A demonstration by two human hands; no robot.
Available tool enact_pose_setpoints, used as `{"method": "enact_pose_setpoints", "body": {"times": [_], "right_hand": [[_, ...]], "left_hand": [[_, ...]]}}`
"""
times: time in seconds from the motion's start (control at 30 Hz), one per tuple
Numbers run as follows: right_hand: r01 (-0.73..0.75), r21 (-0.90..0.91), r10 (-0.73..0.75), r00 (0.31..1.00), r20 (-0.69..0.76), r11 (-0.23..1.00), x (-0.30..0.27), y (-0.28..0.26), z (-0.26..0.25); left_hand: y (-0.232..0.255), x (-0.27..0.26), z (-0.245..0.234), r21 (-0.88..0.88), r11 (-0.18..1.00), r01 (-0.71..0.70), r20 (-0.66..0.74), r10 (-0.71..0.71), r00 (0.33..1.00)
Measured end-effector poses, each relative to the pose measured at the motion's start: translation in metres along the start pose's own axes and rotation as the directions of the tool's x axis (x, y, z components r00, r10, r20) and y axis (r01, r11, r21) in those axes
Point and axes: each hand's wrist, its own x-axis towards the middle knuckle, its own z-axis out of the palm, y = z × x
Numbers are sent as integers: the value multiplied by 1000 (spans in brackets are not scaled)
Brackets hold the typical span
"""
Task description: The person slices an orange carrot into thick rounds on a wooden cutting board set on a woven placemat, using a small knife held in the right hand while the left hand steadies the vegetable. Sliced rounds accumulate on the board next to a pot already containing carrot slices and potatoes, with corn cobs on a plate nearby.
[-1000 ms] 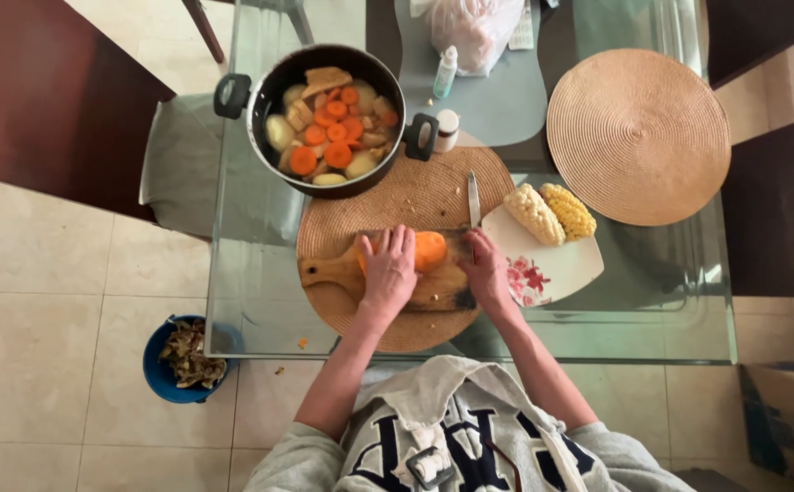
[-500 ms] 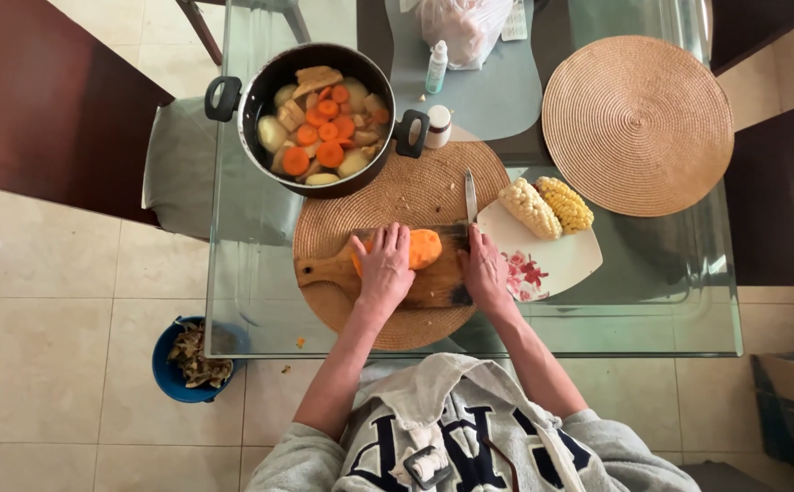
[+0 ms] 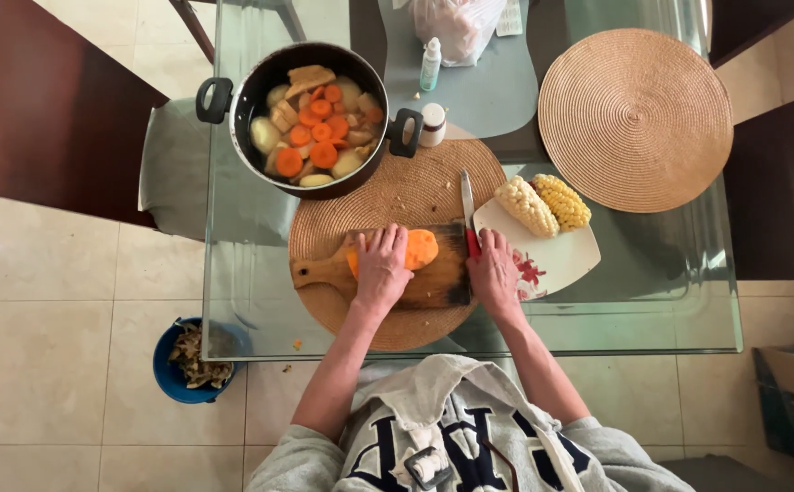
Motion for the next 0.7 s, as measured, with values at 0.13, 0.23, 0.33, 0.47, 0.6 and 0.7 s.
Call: {"method": "enact_pose_setpoints", "body": {"times": [0.13, 0.23, 0.33, 0.47, 0.6, 0.7], "right_hand": [[-57, -58, 63, 992, 106, 997, 4, -21, -18], [-132, -100, 151, 965, 213, 986, 2, -27, -26], [-97, -114, 116, 977, 178, 989, 0, -19, -20], [63, -82, -60, 998, 29, 995, -6, -11, -14], [72, -120, -68, 997, 32, 990, -8, -18, -20], [98, -141, -95, 995, 24, 985, -8, -12, -18]], "left_hand": [[0, 1, -2, -23, 1000, 5, 14, -5, 1000], [3, 1, 5, -54, 999, -9, 13, 10, 1000], [9, 7, 9, -40, 998, -52, -27, 50, 998], [18, 11, 2, -19, 998, -52, 74, 53, 996], [17, 12, 8, -7, 999, -44, 71, 45, 997], [18, 11, 0, -15, 998, -56, 67, 57, 996]]}}
